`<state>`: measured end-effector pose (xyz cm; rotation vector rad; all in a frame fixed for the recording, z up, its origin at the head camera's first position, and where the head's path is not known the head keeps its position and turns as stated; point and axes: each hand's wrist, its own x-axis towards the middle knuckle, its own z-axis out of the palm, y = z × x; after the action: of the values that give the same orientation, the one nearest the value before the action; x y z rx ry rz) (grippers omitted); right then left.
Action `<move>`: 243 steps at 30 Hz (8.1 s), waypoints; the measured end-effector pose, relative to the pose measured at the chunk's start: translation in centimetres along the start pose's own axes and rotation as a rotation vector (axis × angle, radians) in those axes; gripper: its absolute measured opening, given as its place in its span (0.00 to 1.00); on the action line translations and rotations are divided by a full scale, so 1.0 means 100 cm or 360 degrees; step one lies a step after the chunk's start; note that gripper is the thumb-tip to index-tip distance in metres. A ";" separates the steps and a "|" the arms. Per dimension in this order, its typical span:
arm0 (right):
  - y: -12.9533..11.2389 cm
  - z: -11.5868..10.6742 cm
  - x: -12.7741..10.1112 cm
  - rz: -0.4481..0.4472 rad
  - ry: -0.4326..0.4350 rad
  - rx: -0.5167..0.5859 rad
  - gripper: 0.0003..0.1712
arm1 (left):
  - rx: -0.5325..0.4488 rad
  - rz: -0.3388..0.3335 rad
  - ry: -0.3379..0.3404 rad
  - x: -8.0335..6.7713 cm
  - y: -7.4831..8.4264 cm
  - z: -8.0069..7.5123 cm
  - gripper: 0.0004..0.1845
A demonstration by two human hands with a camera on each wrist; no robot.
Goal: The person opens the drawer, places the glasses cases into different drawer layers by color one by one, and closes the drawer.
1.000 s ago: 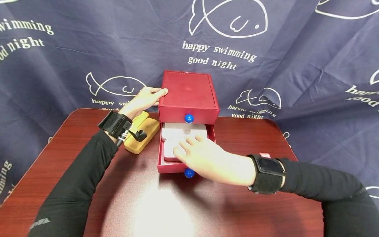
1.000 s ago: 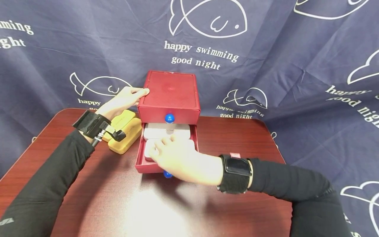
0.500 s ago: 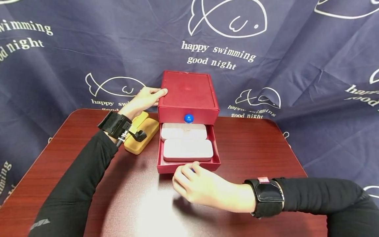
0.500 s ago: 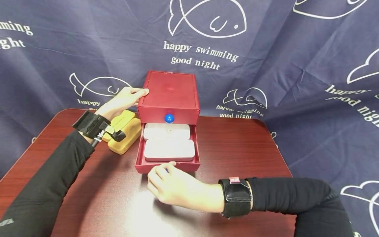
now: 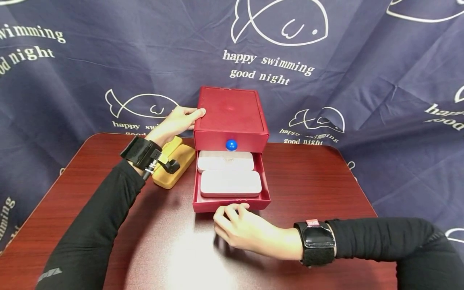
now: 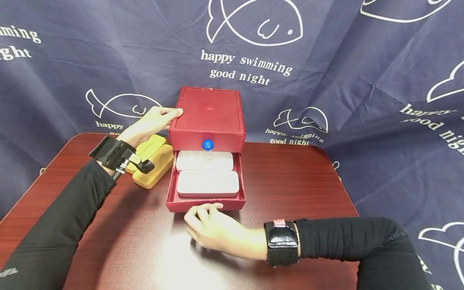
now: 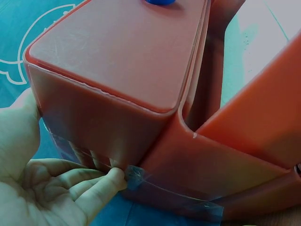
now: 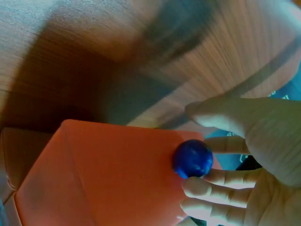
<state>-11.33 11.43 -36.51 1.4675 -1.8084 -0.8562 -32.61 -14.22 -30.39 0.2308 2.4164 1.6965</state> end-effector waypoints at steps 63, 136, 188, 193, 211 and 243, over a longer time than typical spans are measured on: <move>0.035 0.048 0.026 0.0175 0.0204 0.0141 0.06 | 0.0001 0.0024 -0.0002 0.001 -0.002 0.001 0.35; 0.051 0.107 0.035 0.0462 0.0091 0.0166 0.09 | 0.0003 0.0019 0.0003 -0.002 -0.001 0.005 0.35; 0.008 0.160 0.041 0.0327 0.0146 0.0181 0.07 | 0.0011 -0.0026 0.0025 0.001 -0.002 0.004 0.35; 0.006 0.150 0.041 0.0323 0.0119 0.0270 0.06 | 0.0000 -0.0024 0.0020 0.000 -0.002 0.004 0.35; -0.027 0.089 0.024 0.0248 0.0109 0.0308 0.07 | -0.0015 -0.0018 0.0024 0.000 -0.001 0.005 0.34; -0.063 0.035 0.003 0.0173 0.0191 0.0259 0.16 | 0.0017 0.0001 0.0014 0.001 -0.002 0.003 0.33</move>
<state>-10.66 10.46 -43.58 1.4721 -1.8845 -0.5667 -32.62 -14.00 -30.68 0.2260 2.4325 1.6890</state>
